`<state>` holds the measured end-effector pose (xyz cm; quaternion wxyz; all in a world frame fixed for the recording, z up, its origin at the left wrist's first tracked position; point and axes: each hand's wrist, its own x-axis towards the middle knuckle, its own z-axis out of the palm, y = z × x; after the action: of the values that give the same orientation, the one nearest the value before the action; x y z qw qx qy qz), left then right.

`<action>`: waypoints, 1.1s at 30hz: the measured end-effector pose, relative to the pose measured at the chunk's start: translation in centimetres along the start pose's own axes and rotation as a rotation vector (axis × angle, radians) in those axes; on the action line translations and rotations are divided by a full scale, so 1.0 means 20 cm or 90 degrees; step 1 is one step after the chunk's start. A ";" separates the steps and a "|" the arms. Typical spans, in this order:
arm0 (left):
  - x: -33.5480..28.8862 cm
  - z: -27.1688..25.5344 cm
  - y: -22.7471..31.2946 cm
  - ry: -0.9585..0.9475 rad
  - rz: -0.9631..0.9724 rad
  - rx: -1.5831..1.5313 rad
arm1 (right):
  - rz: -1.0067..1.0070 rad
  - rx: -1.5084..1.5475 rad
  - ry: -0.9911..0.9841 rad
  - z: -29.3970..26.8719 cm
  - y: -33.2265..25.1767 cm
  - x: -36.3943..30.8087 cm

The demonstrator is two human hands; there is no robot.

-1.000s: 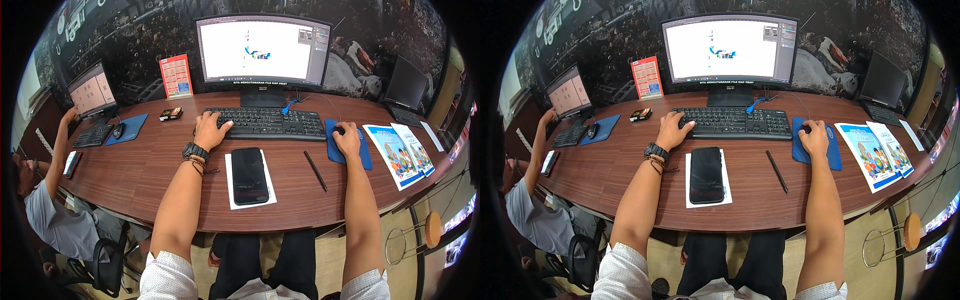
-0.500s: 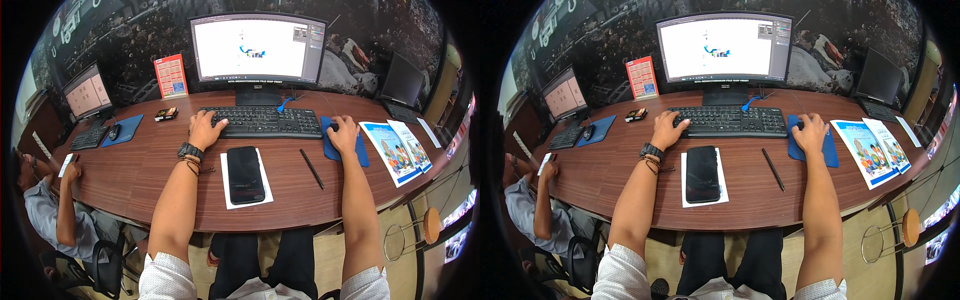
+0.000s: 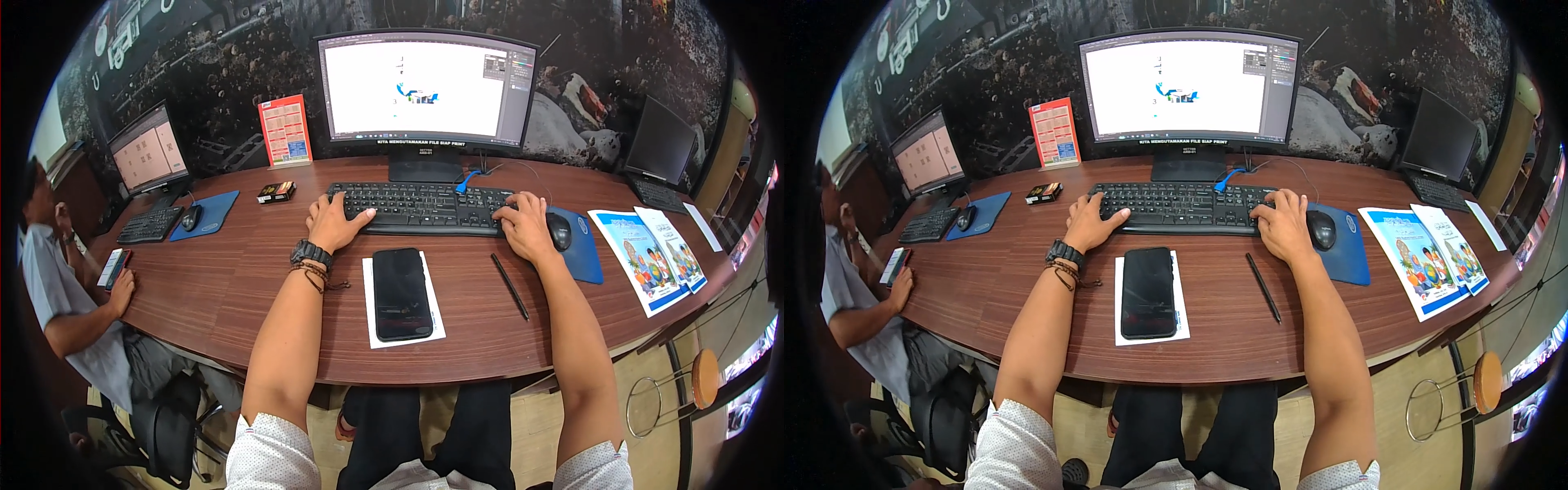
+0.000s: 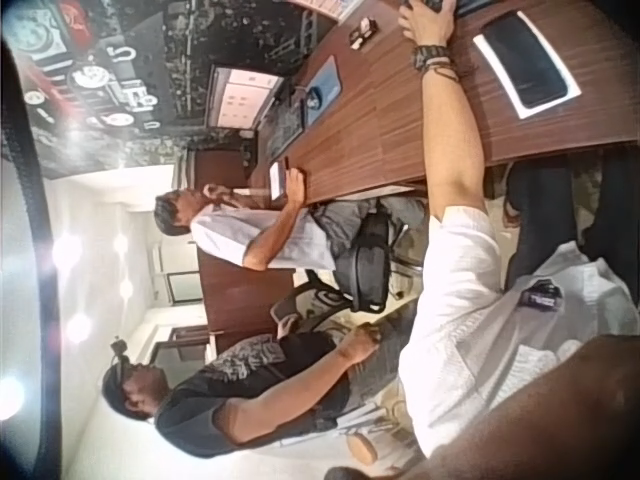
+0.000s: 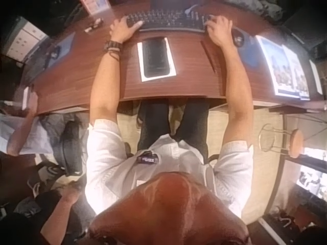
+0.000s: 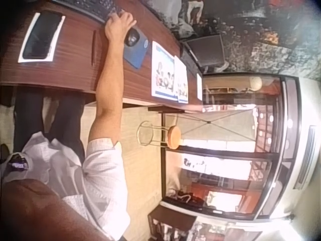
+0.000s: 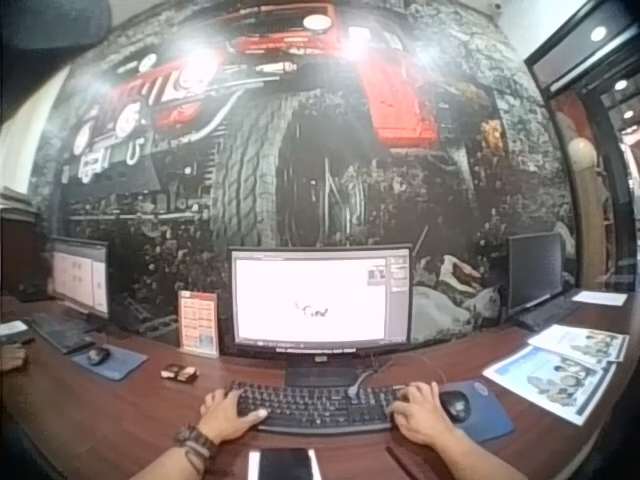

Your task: Designing or editing a graphic using a computer and software applications.

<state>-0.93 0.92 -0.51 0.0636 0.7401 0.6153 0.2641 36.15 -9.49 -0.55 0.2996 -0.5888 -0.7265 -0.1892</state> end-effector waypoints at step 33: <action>0.00 -0.01 0.01 0.008 0.002 -0.008 | 0.043 0.031 -0.012 0.02 0.08 0.03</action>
<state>-0.78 0.83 -0.22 0.0638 0.7386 0.6131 0.2729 37.56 -8.42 -0.51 0.3133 -0.6073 -0.7132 -0.1560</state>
